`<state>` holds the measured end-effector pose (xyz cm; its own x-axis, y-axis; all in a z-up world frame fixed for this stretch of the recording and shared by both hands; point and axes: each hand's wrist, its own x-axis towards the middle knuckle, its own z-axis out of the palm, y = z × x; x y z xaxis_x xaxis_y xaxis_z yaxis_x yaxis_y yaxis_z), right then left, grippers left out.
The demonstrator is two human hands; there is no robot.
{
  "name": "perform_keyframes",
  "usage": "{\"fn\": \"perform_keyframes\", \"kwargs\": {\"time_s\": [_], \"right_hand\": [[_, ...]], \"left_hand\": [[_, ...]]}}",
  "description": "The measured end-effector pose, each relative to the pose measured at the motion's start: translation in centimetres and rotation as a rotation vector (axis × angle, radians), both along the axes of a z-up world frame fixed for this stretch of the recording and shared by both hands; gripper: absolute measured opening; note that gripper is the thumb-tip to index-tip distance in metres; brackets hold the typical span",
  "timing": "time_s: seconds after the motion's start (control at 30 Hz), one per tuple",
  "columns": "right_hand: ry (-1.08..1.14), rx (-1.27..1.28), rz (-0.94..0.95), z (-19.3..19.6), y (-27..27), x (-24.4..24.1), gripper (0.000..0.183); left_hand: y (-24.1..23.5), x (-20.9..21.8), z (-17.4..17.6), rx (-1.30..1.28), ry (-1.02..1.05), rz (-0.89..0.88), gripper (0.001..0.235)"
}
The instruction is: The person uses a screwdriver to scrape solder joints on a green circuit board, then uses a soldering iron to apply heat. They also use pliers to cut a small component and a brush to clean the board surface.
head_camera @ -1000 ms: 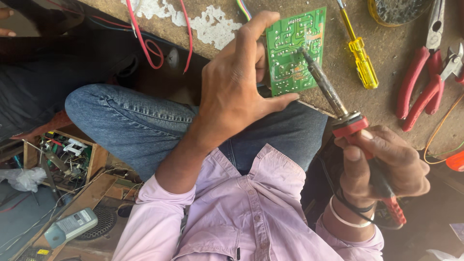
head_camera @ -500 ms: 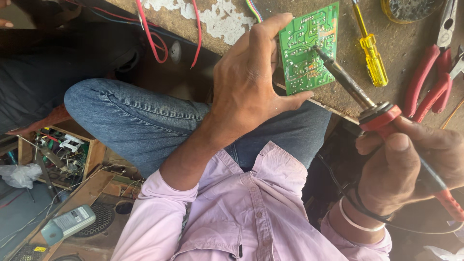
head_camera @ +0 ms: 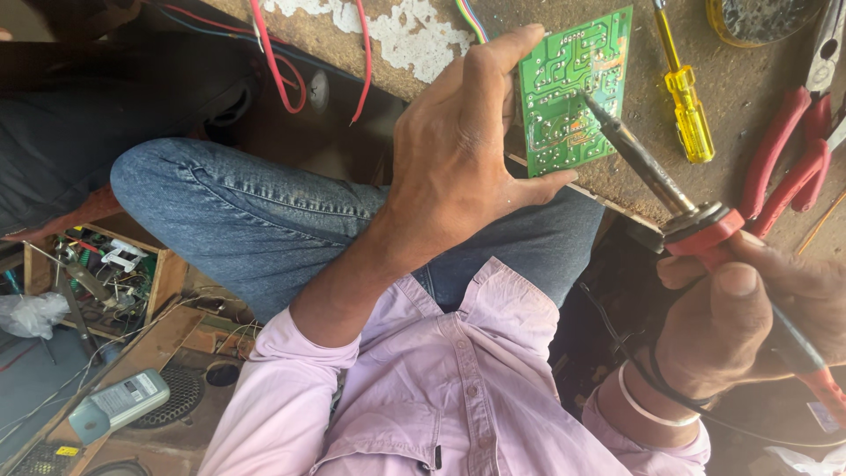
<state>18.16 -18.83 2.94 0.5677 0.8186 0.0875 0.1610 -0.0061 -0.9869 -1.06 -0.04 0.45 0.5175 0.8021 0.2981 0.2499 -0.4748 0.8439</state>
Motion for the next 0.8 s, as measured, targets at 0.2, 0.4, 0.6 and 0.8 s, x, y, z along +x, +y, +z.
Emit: {"fn": "perform_keyframes", "kwargs": {"time_s": [0.2, 0.4, 0.6, 0.8], "right_hand": [[-0.073, 0.02, -0.057, 0.4, -0.1, -0.8, 0.06], [-0.273, 0.076, -0.143, 0.8, -0.1, -2.3, 0.061], [-0.285, 0.087, -0.16, -0.4, -1.1, -1.3, 0.062], [-0.211, 0.171, -0.385, -2.1, -2.5, 2.2, 0.064]], "left_hand": [[0.0, 0.1, 0.0, -0.018, 0.022, 0.002, 0.101], [0.2, 0.0, -0.1, -0.019, 0.039, -0.022, 0.102], [0.0, 0.0, 0.2, -0.008, 0.011, -0.018, 0.099], [-0.6, -0.2, -0.4, -0.029, -0.088, 0.041, 0.093]]}}
